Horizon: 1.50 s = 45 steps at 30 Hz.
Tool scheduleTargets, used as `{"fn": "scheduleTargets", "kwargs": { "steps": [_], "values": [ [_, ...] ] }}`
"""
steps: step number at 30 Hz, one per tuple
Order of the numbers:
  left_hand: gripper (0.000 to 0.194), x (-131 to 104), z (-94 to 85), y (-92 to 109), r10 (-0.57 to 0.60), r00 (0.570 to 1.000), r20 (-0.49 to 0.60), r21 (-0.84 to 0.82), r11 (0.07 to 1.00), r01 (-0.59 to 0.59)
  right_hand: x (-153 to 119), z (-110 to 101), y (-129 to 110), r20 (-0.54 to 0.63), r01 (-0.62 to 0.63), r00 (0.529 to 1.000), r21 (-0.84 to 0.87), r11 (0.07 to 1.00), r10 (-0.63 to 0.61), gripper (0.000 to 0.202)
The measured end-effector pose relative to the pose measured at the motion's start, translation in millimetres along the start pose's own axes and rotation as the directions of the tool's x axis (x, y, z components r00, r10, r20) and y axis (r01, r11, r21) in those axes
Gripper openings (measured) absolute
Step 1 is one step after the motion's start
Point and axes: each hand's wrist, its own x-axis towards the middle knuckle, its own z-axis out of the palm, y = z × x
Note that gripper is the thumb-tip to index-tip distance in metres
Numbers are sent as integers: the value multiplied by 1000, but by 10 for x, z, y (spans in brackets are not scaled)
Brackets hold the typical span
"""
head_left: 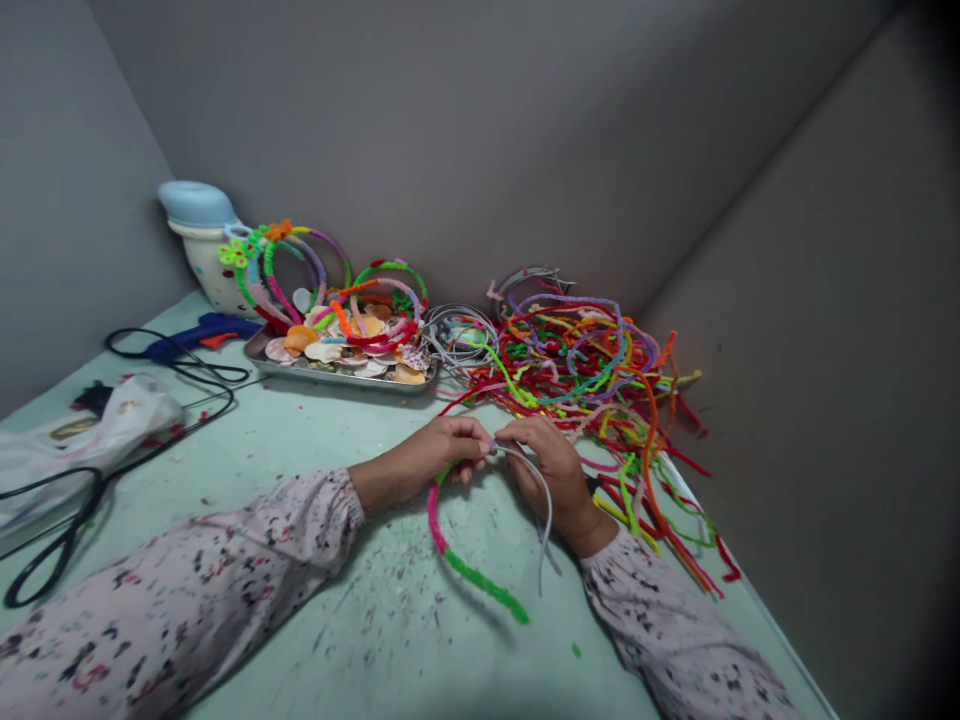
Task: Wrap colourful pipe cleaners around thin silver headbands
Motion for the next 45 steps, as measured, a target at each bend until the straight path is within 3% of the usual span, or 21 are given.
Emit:
{"fn": "scheduleTargets", "kwargs": {
  "steps": [8, 13, 25, 45],
  "values": [
    [11, 8, 20, 8, 38, 987, -155, -15, 999, -40, 26, -21, -54, -74, 9, 997, -33, 999, -12, 24],
    [12, 8, 36, 22, 41, 977, -211, -32, 998, -49, 25, -23, -52, -128, -13, 992, -65, 998, 5, 16],
    [12, 24, 46, -60, 165, 961, -223, 21, 986, -165, 42, -2, -42, -78, -105, 992, -90, 990, 98, 8],
    [11, 40, 15, -103, 184, 952, -244, 22, 983, -184, 29, 20, -77, -14, -171, 985, -50, 984, 171, 21]
  ]
}}
